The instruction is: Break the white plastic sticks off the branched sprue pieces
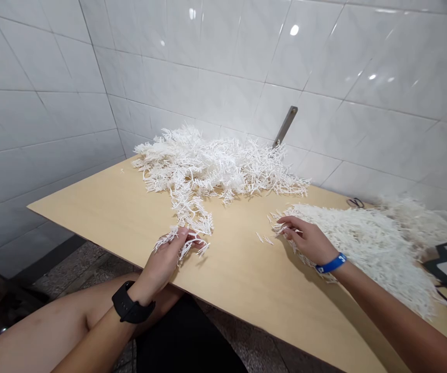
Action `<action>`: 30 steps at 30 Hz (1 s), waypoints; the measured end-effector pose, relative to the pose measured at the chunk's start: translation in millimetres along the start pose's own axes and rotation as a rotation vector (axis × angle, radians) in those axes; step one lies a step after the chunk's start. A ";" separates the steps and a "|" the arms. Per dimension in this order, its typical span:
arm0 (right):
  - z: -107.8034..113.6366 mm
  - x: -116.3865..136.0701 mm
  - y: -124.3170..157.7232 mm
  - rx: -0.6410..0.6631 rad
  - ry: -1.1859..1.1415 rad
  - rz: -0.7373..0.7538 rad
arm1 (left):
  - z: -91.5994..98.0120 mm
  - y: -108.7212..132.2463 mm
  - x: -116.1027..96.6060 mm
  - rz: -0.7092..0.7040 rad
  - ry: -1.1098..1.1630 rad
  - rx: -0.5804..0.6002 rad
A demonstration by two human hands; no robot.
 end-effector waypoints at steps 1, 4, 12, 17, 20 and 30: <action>-1.0 1.2 0.2 0.012 0.031 0.021 | 0.0 0.3 -0.2 0.001 -0.005 0.000; -4.0 7.2 0.6 0.038 0.139 0.115 | 0.2 0.8 0.0 0.006 -0.011 0.000; -7.7 8.2 3.4 0.021 0.290 0.277 | -0.4 -0.5 1.2 0.003 -0.037 0.017; -10.4 10.8 7.1 0.053 0.342 0.358 | 1.6 -1.9 3.5 -0.006 -0.027 -0.012; -10.5 9.0 8.5 0.070 0.403 0.309 | 1.7 -1.2 3.5 -0.001 -0.015 -0.020; -3.6 -9.0 9.7 0.042 0.483 0.149 | -1.4 2.5 -1.5 0.007 -0.065 0.000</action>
Point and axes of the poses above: each hand's wrist, its own y-axis away from the middle knuckle, its own z-axis out of the back of the hand, x = y × z, the point moved 8 cm from there along -y, towards the middle knuckle, and after that the axes turned 13 degrees about z, right-handed, at the moved point
